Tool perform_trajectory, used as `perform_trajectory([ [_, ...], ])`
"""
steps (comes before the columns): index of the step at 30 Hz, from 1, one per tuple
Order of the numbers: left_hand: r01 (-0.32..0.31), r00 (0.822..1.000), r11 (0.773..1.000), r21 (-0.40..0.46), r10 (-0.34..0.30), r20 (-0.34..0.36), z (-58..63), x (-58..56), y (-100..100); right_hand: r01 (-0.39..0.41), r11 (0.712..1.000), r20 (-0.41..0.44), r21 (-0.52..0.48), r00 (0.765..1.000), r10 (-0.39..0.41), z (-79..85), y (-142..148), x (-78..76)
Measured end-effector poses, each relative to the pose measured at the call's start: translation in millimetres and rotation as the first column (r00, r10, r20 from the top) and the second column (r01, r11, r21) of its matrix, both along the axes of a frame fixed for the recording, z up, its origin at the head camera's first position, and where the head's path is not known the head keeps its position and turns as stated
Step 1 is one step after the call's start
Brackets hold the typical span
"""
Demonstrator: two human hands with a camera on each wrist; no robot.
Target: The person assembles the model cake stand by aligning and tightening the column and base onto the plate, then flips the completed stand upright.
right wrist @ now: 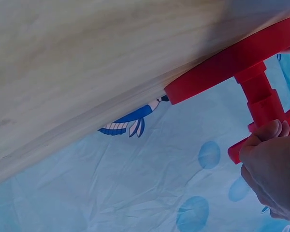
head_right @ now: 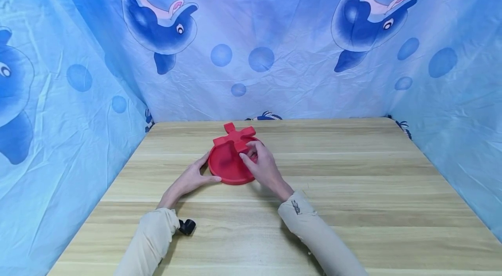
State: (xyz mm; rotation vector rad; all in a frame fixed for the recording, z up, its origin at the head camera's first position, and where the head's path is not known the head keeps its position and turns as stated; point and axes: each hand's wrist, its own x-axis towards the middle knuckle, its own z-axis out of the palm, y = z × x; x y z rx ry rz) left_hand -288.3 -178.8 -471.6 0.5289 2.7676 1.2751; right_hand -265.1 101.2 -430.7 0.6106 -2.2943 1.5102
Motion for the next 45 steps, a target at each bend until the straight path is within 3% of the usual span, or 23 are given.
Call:
perform_trajectory([
  [10, -0.001, 1.000, 1.000, -0.007, 0.001, 0.001, -0.3, -0.6, 0.3, 0.027, 0.998, 0.030, -0.057, 0.999, -0.025, 2.2, 2.3, -1.4],
  [21, 0.003, 1.000, 1.000, 0.001, -0.003, -0.001, 1.2, -0.1, -0.4, 0.032, 0.995, 0.022, -0.099, 0.999, -0.030, 2.2, 10.9, -20.4],
  [27, 0.009, 1.000, 1.000, 0.012, -0.009, -0.015, 1.3, 0.3, -0.6, 0.029, 0.997, 0.000, -0.073, 1.000, -0.029, 0.6, 15.3, -32.7],
  [45, 0.018, 1.000, 0.999, 0.029, -0.018, -0.019, -0.3, -1.3, -0.3, 0.012, 1.000, 0.148, -0.015, 0.989, -0.010, 1.0, 17.0, -44.9],
])
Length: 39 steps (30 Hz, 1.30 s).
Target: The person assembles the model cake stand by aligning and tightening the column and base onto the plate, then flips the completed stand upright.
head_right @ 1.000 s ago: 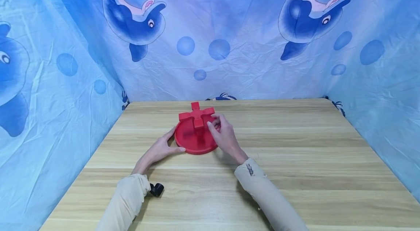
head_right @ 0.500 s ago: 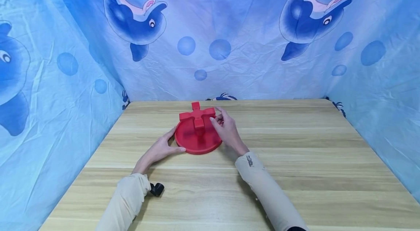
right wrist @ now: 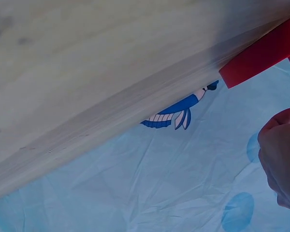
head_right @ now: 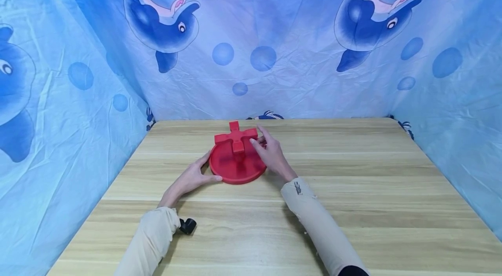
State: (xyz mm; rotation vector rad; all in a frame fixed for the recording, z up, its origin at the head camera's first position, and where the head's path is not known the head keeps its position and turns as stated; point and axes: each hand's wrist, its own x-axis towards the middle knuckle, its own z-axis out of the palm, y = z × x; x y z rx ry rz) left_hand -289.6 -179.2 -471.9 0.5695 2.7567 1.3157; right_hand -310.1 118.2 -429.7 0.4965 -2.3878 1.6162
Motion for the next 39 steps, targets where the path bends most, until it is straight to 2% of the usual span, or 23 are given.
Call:
perform_trajectory([
  [4, 0.000, 1.000, 1.000, 0.003, 0.000, 0.007, 0.0, 0.0, -0.2, 0.003, 1.000, 0.012, 0.003, 1.000, -0.003, 0.2, -0.9, -2.4],
  [11, 0.003, 1.000, 1.000, 0.006, -0.003, 0.010, -0.4, -0.8, -0.3, -0.017, 1.000, -0.021, -0.001, 1.000, 0.017, -1.4, -1.9, -5.5],
  [21, 0.000, 1.000, 1.000, 0.005, 0.000, 0.018, -1.5, -1.6, 0.0, -0.015, 1.000, -0.001, -0.015, 1.000, 0.015, -1.5, 0.2, -2.2],
  [39, -0.007, 1.000, 1.000, -0.003, 0.007, 0.025, 1.6, 1.2, -0.2, -0.010, 1.000, -0.056, -0.025, 0.998, 0.009, -3.4, 2.2, 7.7],
])
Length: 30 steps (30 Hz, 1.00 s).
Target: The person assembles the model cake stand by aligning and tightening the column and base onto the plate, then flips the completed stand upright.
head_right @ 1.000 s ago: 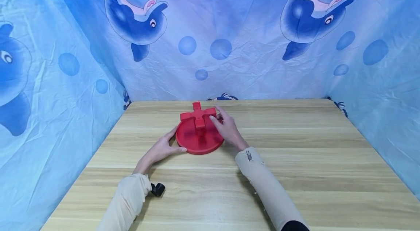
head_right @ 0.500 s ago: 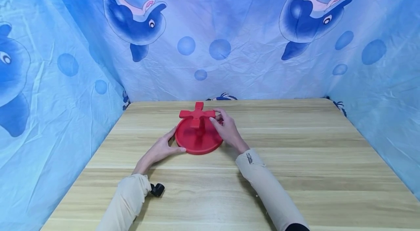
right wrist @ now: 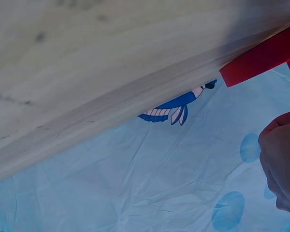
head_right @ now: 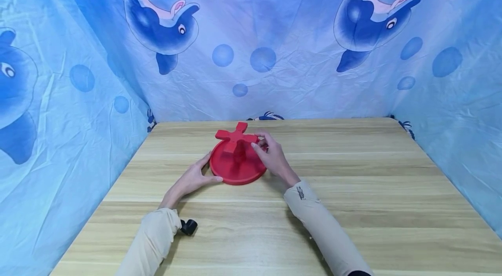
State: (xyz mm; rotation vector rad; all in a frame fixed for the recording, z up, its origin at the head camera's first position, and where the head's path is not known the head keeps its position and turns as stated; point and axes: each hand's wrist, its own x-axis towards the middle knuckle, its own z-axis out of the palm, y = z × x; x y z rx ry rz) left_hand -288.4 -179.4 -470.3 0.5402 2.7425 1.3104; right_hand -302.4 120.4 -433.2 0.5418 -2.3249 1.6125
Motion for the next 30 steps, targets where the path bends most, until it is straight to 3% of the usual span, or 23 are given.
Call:
perform_trajectory([
  [12, -0.012, 1.000, 1.000, -0.016, 0.012, 0.006, 0.1, 1.2, 1.3, -0.010, 1.000, -0.049, -0.009, 0.999, 0.010, -1.6, -0.6, 6.9],
  [30, 0.005, 1.000, 1.000, 0.012, -0.005, 0.006, -1.7, 0.0, 1.4, 0.024, 0.999, -0.046, -0.038, 0.999, -0.026, -2.6, -7.4, 16.3],
])
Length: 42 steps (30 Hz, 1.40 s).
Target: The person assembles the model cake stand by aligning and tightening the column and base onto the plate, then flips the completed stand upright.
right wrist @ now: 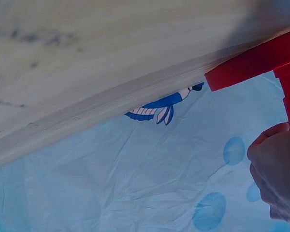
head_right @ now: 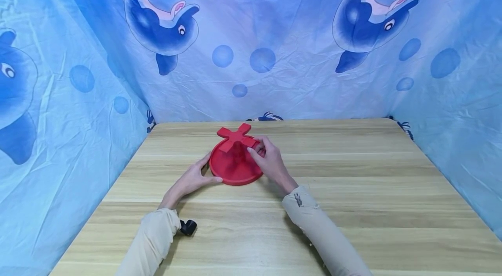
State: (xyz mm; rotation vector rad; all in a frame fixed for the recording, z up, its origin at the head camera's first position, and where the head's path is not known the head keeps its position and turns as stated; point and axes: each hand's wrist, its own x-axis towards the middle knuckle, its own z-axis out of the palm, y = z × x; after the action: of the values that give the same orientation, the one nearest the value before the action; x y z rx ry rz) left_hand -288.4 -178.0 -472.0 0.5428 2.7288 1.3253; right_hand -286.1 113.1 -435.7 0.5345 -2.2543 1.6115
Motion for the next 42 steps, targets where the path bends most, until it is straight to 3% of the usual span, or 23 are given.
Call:
perform_trajectory([
  [20, 0.000, 1.000, 1.000, -0.007, 0.000, -0.002, -1.8, -1.1, -0.4, 0.004, 1.000, 0.015, 0.002, 1.000, -0.004, 1.5, -2.0, 2.5],
  [27, 0.004, 1.000, 1.000, -0.017, -0.003, 0.029, 2.5, -0.7, -2.4, -0.029, 0.995, 0.072, 0.093, 0.997, 0.023, 1.2, 20.3, -4.9],
  [31, -0.005, 0.998, 1.000, -0.026, 0.006, 0.057, 5.4, -0.7, -5.0, -0.118, 0.973, 0.139, 0.200, 0.986, 0.092, -2.9, 42.7, -13.9],
  [37, -0.025, 0.998, 0.996, -0.082, 0.030, 0.062, 4.8, -3.8, -8.9, -0.280, 0.918, 0.293, 0.281, 0.936, 0.195, -14.1, 67.7, -22.2],
  [40, -0.027, 0.998, 0.994, -0.105, 0.033, 0.060, 4.8, -6.5, -10.2, -0.338, 0.894, 0.311, 0.293, 0.918, 0.245, -19.5, 71.3, -25.7],
  [42, -0.029, 0.998, 0.993, -0.114, 0.035, 0.059, 5.9, -8.3, -11.1, -0.339, 0.881, 0.319, 0.329, 0.918, 0.233, -21.6, 72.0, -26.9],
])
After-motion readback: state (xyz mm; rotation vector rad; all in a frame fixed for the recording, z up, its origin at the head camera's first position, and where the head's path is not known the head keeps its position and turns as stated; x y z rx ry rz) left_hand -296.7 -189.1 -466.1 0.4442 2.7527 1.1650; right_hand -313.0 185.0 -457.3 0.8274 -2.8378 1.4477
